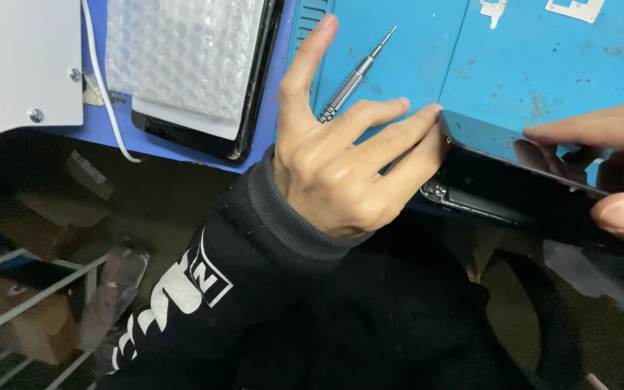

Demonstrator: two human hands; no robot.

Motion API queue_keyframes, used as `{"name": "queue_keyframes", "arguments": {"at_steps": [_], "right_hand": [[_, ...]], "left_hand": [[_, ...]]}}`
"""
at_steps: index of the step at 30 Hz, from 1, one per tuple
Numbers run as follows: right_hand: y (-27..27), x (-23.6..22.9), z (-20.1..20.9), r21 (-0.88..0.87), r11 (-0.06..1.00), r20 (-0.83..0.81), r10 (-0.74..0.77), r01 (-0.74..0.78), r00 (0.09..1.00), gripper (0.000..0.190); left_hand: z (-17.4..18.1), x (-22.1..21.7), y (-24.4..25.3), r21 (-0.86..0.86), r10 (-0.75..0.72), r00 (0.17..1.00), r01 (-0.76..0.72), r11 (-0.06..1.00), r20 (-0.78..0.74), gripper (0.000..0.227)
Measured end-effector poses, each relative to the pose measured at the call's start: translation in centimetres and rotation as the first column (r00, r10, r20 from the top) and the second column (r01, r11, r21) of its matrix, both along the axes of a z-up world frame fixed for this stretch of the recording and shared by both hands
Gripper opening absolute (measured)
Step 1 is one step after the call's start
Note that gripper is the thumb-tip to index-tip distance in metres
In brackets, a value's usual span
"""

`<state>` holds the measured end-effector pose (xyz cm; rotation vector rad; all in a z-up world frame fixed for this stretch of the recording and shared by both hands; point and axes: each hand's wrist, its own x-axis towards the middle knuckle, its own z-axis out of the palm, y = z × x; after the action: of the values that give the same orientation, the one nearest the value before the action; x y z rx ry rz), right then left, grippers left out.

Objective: The user is repairing an iPhone by installing a screen and internal components.

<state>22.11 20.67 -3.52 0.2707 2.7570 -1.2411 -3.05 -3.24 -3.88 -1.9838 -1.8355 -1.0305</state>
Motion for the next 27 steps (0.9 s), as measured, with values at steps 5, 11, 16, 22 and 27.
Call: {"name": "queue_keyframes", "arguments": {"at_steps": [5,11,16,22,27], "right_hand": [[0.4,0.2,-0.5,-0.049,0.999,0.009,-0.008,0.009,1.0,0.079],[-0.4,0.2,-0.1,-0.008,0.999,0.014,-0.035,0.035,0.999,0.082],[1.7,2.6,-2.6,-0.052,0.996,0.109,-0.061,0.067,0.992,0.087],[0.2,1.0,-0.9,0.014,0.998,0.04,-0.066,0.065,0.997,0.085],[1.4,1.5,-1.7,0.001,0.998,0.091,-0.07,0.07,0.993,0.083]], "left_hand": [[0.3,0.0,-0.1,-0.007,-0.002,1.0,0.002,1.0,0.005,0.015],[-0.3,-0.1,0.2,0.031,-0.002,0.997,0.004,1.0,-0.073,0.014],[0.0,-0.3,0.0,0.03,-0.04,0.986,0.045,0.999,-0.161,0.014],[0.8,-0.5,0.0,-0.009,-0.082,0.976,0.082,0.997,-0.204,0.009],[1.1,-0.7,0.0,-0.035,-0.136,0.968,0.131,0.991,-0.21,0.009]]}}
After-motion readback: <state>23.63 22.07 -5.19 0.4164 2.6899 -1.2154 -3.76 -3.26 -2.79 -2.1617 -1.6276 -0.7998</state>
